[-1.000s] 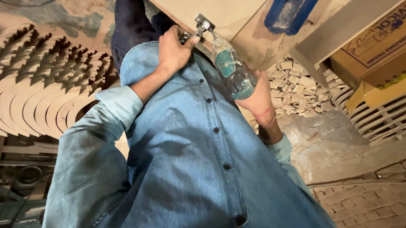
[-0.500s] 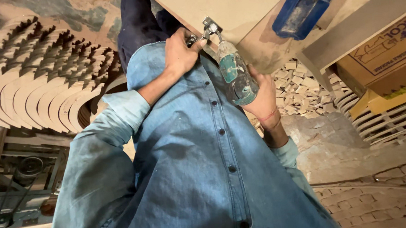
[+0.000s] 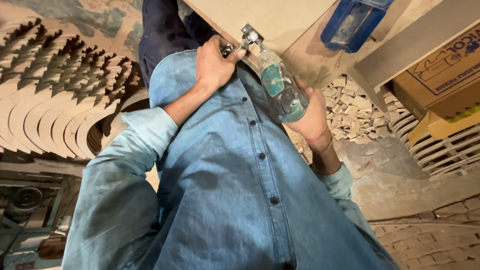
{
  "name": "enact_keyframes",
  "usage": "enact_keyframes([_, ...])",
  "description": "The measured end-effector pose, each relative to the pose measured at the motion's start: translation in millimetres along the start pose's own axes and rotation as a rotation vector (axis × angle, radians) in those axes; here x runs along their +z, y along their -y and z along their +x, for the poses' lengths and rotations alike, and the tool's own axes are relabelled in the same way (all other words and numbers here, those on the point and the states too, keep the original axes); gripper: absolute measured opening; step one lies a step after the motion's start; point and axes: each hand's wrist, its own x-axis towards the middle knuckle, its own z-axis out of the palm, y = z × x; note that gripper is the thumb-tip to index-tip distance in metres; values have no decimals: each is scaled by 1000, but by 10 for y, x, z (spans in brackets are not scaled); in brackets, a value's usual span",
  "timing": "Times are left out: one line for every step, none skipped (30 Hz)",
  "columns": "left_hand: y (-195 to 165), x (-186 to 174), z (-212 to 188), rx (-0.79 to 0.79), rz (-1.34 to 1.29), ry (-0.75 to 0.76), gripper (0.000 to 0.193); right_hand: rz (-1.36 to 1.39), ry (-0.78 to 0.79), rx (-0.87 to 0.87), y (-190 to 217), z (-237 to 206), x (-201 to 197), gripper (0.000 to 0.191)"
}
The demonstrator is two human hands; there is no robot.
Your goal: The person attaches metal hinges to a wooden furniture panel. They hold each hinge against the panel edge and drive screws into it using a power drill, working on several hinges one at a time, then pick up a blue hardware box and walk away across the workshop.
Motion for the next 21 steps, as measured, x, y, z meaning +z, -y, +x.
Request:
enact_keyframes([2, -2, 4, 5, 13, -5, 34, -7, 8, 5, 3, 13, -5, 87])
enact_keyframes([5, -4, 13, 13, 27, -7, 35, -13, 13, 13, 9, 25, -6, 86])
enact_keyframes([9, -2, 21, 26, 40, -11, 36, 16, 41, 53, 16, 33, -7, 85])
enact_keyframes([13, -2, 30, 23, 38, -11, 36, 46, 67, 92, 25, 46, -3, 84])
enact_keyframes([19, 2, 38, 19, 36, -11, 35, 77, 92, 130, 33, 54, 0, 83])
enact_keyframes([27, 8, 46, 16, 34, -10, 35, 54, 33, 77, 45, 55, 10, 84])
enact_keyframes([36, 15, 54, 16, 27, -12, 35, 31, -27, 24, 57, 58, 24, 85])
enact_keyframes([46, 28, 59, 17, 20, -14, 35, 7, -86, -28, 65, 57, 32, 86])
enact_keyframes([57, 41, 66, 16, 13, -17, 34, -3, -95, -20, 70, 59, 39, 83])
enact_keyframes([71, 57, 70, 16, 15, -20, 35, -11, -103, -11, 73, 67, 46, 80])
enact_keyframes([86, 69, 73, 17, 18, -22, 35, -19, -113, 0, 81, 78, 50, 77])
enact_keyframes([101, 85, 77, 19, 22, -23, 36, 16, -96, 1, 85, 89, 45, 78])
enact_keyframes([118, 97, 76, 24, 17, -24, 36, 50, -81, 2, 88, 100, 29, 78])
enact_keyframes([134, 106, 78, 32, 12, -26, 36, 84, -67, 0, 99, 118, 12, 78])
enact_keyframes([153, 114, 75, 40, 9, -30, 36, 97, -65, -10, 115, 134, -2, 77])
enact_keyframes([170, 117, 73, 46, 14, -34, 36, 111, -63, -17, 138, 141, -25, 75])
enact_keyframes([190, 127, 70, 53, 19, -38, 36, 125, -62, -25, 163, 134, -43, 73])
enact_keyframes([208, 130, 62, 61, 25, -44, 35, 123, -22, -7, 191, 115, -72, 70])
enact_keyframes([229, 142, 53, 106, 26, -58, 34, 124, 16, 11, 212, 80, -101, 66])
enact_keyframes([248, 152, 45, 156, 32, -63, 34, 130, 46, 36, 241, 33, -119, 62])
enact_keyframes([262, 177, 40, 213, 35, -54, 33, 133, 34, 10, 263, -46, -136, 66])
